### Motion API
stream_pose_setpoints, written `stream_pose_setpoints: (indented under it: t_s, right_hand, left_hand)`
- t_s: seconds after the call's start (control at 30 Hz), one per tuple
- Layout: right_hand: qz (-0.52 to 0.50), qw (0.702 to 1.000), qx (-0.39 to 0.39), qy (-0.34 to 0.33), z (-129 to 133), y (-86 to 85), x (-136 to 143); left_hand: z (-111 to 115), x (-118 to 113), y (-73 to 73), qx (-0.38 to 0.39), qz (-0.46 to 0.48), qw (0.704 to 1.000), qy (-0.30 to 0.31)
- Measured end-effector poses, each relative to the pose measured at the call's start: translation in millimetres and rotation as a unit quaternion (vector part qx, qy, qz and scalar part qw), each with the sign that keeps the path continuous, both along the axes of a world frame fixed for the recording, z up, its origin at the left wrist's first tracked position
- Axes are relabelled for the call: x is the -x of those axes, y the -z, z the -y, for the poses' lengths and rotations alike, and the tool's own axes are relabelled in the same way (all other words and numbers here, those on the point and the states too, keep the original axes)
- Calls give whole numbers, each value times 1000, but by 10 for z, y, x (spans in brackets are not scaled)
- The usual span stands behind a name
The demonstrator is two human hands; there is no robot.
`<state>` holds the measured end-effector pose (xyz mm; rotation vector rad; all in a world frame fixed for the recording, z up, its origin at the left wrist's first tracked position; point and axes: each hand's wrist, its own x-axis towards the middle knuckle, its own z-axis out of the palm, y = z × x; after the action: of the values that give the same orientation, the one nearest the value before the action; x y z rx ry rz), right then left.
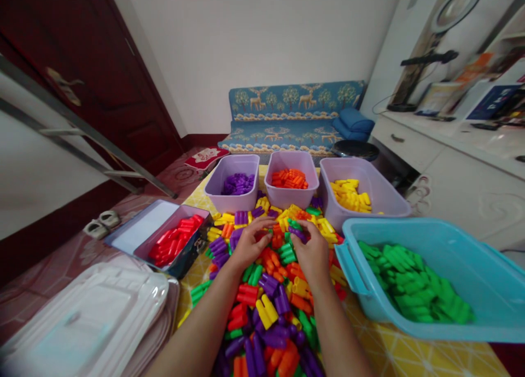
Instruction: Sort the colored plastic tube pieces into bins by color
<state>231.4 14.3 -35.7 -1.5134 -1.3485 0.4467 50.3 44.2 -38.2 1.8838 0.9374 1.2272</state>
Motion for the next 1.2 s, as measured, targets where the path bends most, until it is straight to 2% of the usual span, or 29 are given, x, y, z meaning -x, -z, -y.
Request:
stream_pose_setpoints:
  t_s: [0.17,0.3,0.37,0.47,0.53,0.6,0.63,0.67,0.73,0.8,0.83,0.9,0.97,1.0,1.07,1.2]
  right_hand:
    - [-38,999,-5,-7,7,-18,50]
    - [-139,988,-51,33,77,-200,118]
    - [-241,963,-105,58,122,-342,132]
    - [-404,889,-203,74,180,-567,97]
    - [-475,848,-231,54,204,-682,40]
    - [-504,832,-230,29,213,-740,-24]
    - [-501,838,-217,18,211,-743,-53]
    - [-482,855,-193,6,205,-729,-78]
    - [-382,919,-94,-34,185,-652,-111]
    - [-192,977,32,-85,165,-531,-118]
    - [-75,989,76,-98,158,-465,-113]
    - [143,976,127,-107,152,-344,-89]
    - [278,942,149,-111,152,-259,-56]
    - [310,931,156,-116,150,-232,-40]
    - [318,930,149,-106,134,-203,-15]
    - [217,973,77,-23,70,-171,37]
  left_hand:
    - [-18,-9,35,-9,-46,999,-5]
    - [-32,-14,90,-11,-78,997,-8]
    - [-34,-16,96,-8,-91,996,-12]
    - [-28,-12,73,-5,-105,994,-15]
    - [-22,-5,53,-6,-115,993,-10]
    - [-18,0,44,-7,-131,991,-2]
    - [-17,2,46,-7,-139,990,0]
    - [-17,2,50,-7,-144,990,-1]
    - [-18,-1,63,-9,-148,989,-8]
    - [-17,-6,70,-10,-144,989,-17]
    - [-16,-9,69,-10,-141,990,-19]
    - [-12,-13,61,-10,-136,990,-18]
    - [-11,-14,51,-11,-127,992,-15]
    - [-12,-13,48,-12,-121,992,-15]
    - [-18,-9,50,-12,-105,994,-16]
    - [-27,-1,68,0,-69,997,-16]
